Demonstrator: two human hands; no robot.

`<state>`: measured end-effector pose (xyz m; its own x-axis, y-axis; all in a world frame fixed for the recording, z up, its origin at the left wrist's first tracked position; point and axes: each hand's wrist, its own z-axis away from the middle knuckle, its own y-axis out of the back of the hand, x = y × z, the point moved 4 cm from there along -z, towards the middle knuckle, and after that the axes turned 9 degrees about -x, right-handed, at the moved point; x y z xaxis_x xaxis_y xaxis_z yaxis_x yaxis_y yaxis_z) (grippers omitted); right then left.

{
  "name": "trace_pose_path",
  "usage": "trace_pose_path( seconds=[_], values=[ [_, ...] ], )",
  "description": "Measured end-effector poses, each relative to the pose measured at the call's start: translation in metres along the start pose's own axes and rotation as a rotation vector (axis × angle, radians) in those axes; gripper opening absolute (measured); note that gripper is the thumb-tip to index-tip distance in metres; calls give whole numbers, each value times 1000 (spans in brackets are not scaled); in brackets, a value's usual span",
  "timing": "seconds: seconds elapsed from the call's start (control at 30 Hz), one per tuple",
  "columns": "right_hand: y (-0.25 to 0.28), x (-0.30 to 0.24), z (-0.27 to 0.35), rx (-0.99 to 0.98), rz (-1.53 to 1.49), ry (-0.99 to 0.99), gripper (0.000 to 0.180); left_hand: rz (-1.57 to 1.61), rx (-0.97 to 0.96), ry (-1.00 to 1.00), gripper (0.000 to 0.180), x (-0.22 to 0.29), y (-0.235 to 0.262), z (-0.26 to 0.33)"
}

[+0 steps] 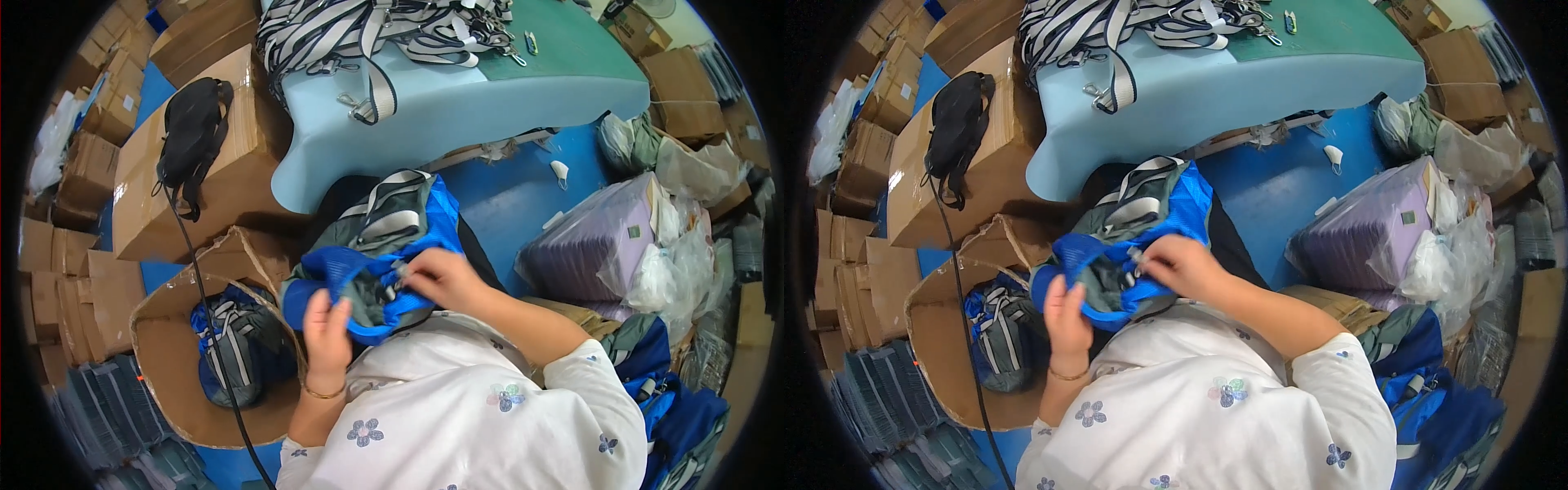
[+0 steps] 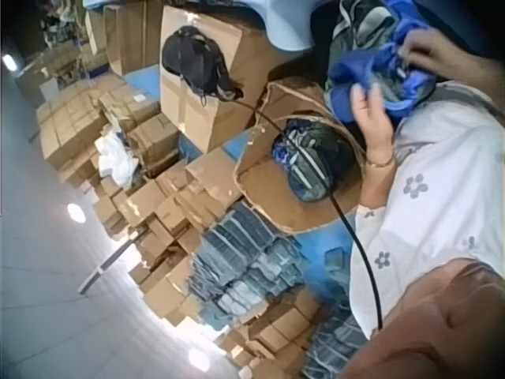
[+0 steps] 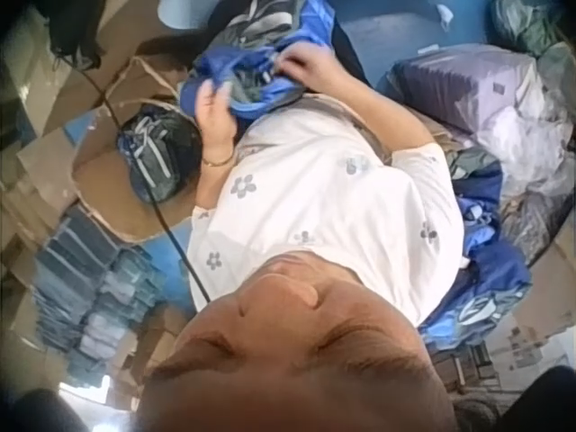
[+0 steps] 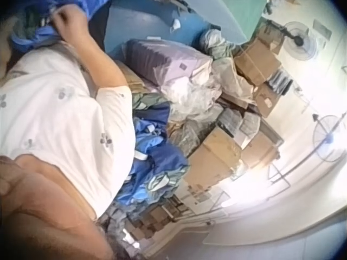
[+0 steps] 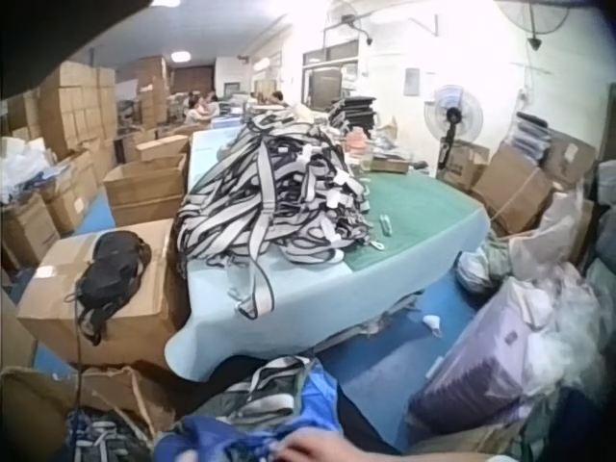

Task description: Attaching straps and zipping blue bags in a workshop.

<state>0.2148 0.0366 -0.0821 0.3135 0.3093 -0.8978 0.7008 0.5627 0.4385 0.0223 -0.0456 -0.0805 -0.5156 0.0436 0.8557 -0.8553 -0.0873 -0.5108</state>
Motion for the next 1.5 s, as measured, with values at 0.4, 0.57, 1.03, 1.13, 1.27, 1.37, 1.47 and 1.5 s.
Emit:
trace_pose_path(
  seconds=[0.4, 0.57, 1.03, 1.13, 1.27, 1.37, 1.47, 1.5],
  values=[
    [20, -64, 6, 154, 18, 360, 15, -1365, -388, -449, 40, 49, -71, -19],
    [48, -41, 14, 302, 24, 157, 8, -1435, -436, -476, 32, 36, -66, -42],
    [157, 69, -10, 469, 144, -316, 33, -1402, -736, 67, 30, 48, -29, -12],
    [165, 33, -57, 404, 277, -153, 33, -1503, -794, -34, 28, 33, -52, -13],
    [185, -4, -134, 293, 310, 10, 34, -1431, -788, -232, 20, 22, -67, -13],
    [208, -13, -189, 301, 269, 1, 34, -1293, -823, -396, 17, 15, -68, -9],
    [231, -19, -238, 427, 290, 36, 36, -1311, -747, -263, 16, 6, -50, -8],
    [238, -22, -251, 492, 348, 28, 35, -1196, -687, -203, 17, 6, -43, -10]
  ],
)
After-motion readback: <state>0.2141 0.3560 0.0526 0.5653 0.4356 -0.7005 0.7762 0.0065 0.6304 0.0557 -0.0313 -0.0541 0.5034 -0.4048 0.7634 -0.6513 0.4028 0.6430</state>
